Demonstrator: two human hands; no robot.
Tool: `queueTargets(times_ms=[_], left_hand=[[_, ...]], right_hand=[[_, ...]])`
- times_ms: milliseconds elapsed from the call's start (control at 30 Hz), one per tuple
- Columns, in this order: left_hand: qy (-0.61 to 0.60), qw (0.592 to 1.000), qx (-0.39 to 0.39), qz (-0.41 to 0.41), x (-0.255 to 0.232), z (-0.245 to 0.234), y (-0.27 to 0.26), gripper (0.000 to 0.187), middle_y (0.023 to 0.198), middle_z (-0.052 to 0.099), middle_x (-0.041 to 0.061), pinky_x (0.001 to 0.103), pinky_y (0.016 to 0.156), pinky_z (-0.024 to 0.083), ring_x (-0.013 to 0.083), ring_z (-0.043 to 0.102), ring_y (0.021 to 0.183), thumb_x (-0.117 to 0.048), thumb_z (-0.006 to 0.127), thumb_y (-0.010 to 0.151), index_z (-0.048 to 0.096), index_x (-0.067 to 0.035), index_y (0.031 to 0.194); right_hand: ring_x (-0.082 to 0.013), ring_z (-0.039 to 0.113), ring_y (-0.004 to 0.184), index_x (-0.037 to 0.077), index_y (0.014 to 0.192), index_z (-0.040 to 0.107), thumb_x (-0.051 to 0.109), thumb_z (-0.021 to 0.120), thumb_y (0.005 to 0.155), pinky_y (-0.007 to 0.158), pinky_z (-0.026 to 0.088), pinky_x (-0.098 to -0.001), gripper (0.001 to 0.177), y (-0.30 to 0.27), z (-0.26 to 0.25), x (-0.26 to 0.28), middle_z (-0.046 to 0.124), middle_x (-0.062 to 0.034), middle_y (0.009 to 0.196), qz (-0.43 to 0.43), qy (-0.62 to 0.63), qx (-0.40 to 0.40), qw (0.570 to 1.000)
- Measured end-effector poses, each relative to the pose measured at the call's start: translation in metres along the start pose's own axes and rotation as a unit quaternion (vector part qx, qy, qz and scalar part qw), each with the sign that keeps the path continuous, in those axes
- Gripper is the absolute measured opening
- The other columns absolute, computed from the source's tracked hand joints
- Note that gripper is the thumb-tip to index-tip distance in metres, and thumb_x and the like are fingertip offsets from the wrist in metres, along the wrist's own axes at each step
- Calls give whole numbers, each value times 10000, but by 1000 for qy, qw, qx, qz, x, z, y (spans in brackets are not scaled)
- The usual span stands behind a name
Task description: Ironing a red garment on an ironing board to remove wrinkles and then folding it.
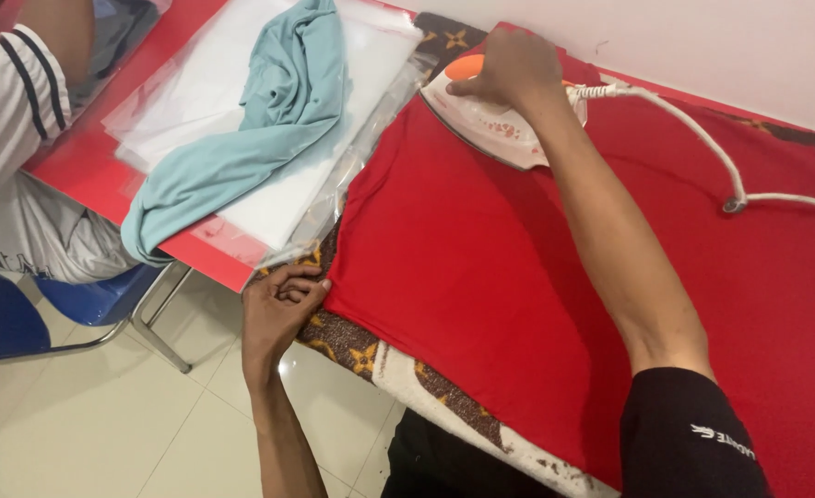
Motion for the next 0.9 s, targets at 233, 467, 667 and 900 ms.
queueTargets(times_ms=[233,467,667,900], left_hand=[[19,1000,-4,-3,-2,0,-1,196,665,667,-24,171,573,420,3,513,609,-149,822,856,796,-21,1003],[11,1000,-10,13,0,0,0,188,673,660,-20,173,574,427,6,514,616,-128,821,856,792,-10,999],[5,1000,0,15,14,-2,5,247,744,731,66,190,568,481,42,579,599,-134,850,843,775,-7,1041],[11,1000,-6,16,30,-4,11,294,814,768,133,211,565,531,71,618,592,-148,878,833,771,-26,1079]], right_hand=[[-238,569,525,109,729,554,877,736,896,481,467,-395,806,30,32,-44,563,-2,592,54,-88,-117,988],[-253,419,526,89,585,389,682,697,876,495,283,-412,729,-61,-36,-3,428,-59,529,-66,-27,135,988],[-310,516,748,191,807,601,715,744,784,710,390,-456,544,-132,-44,-10,580,-79,735,-140,-30,187,972],[-382,746,982,344,1019,814,757,700,732,908,588,-495,515,-237,-75,-17,814,-66,940,-134,-53,261,954]])
Point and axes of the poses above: each hand's wrist, its own y-axis towards the middle knuckle, its own z-axis out of the palm, x = y × z, the point moved 1 cm from there along y, towards the middle knuckle
